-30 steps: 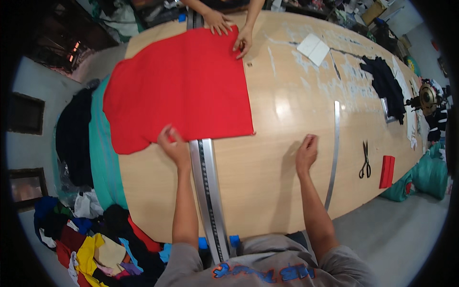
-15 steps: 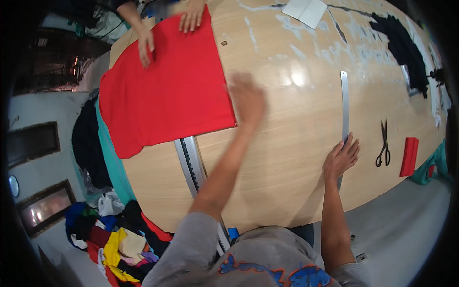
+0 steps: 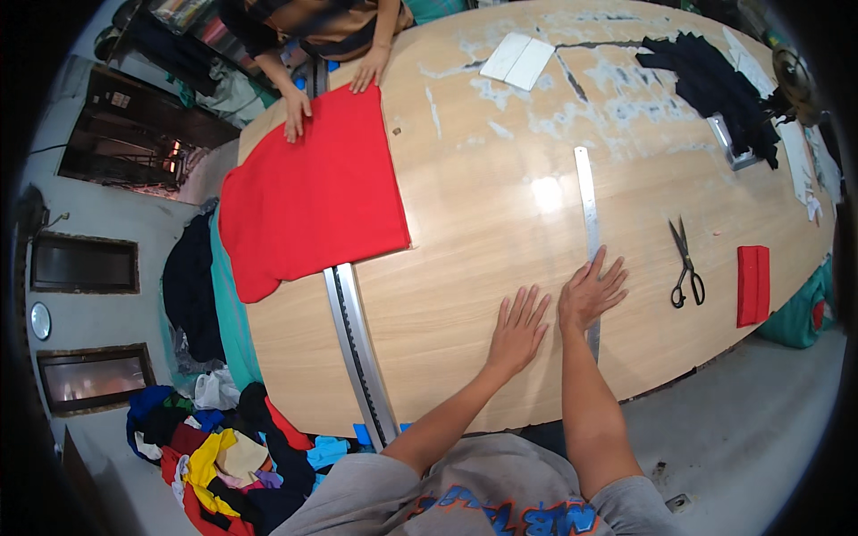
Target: The person assists a coworker by positioning and smoothing a red fabric on a large table while the coworker uses an electric cutter to trim it. The person repeatedly aligns the fabric along a metal guide rail and then moves away to retrieve more material.
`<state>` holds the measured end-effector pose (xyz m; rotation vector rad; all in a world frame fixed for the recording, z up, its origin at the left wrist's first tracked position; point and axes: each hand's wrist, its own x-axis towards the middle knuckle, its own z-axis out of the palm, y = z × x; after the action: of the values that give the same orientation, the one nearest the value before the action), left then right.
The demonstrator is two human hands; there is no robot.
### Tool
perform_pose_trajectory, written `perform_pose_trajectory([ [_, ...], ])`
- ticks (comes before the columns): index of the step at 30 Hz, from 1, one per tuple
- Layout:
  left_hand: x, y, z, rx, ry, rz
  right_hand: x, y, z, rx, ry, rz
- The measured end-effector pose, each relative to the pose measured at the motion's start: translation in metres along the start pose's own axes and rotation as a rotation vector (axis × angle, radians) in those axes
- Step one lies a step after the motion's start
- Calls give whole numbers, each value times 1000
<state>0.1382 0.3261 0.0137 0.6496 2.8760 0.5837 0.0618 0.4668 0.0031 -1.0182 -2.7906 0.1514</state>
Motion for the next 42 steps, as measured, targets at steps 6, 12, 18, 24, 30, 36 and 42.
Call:
perform_pose_trajectory([
  [6,-67,67,35,100,-217,-134,-9,-1,0,43,6,-30],
  [12,-97,144,64,106,-290,-144,8,30,-2,229,-27,-41],
  [18,-108,190,80,-1,-161,-241,-7,93,-29,294,-240,-277],
  [24,-85,225,83,148,-490,-291,-37,188,-67,231,-386,-592],
  [30,-65,236,101,63,-459,-368,-48,249,-61,303,-386,-690],
  [36,-70,242,89,-22,-399,-366,-45,256,-79,221,-368,-758],
  [42,-79,204,85,2,-420,-277,-50,237,-78,155,-354,-804],
])
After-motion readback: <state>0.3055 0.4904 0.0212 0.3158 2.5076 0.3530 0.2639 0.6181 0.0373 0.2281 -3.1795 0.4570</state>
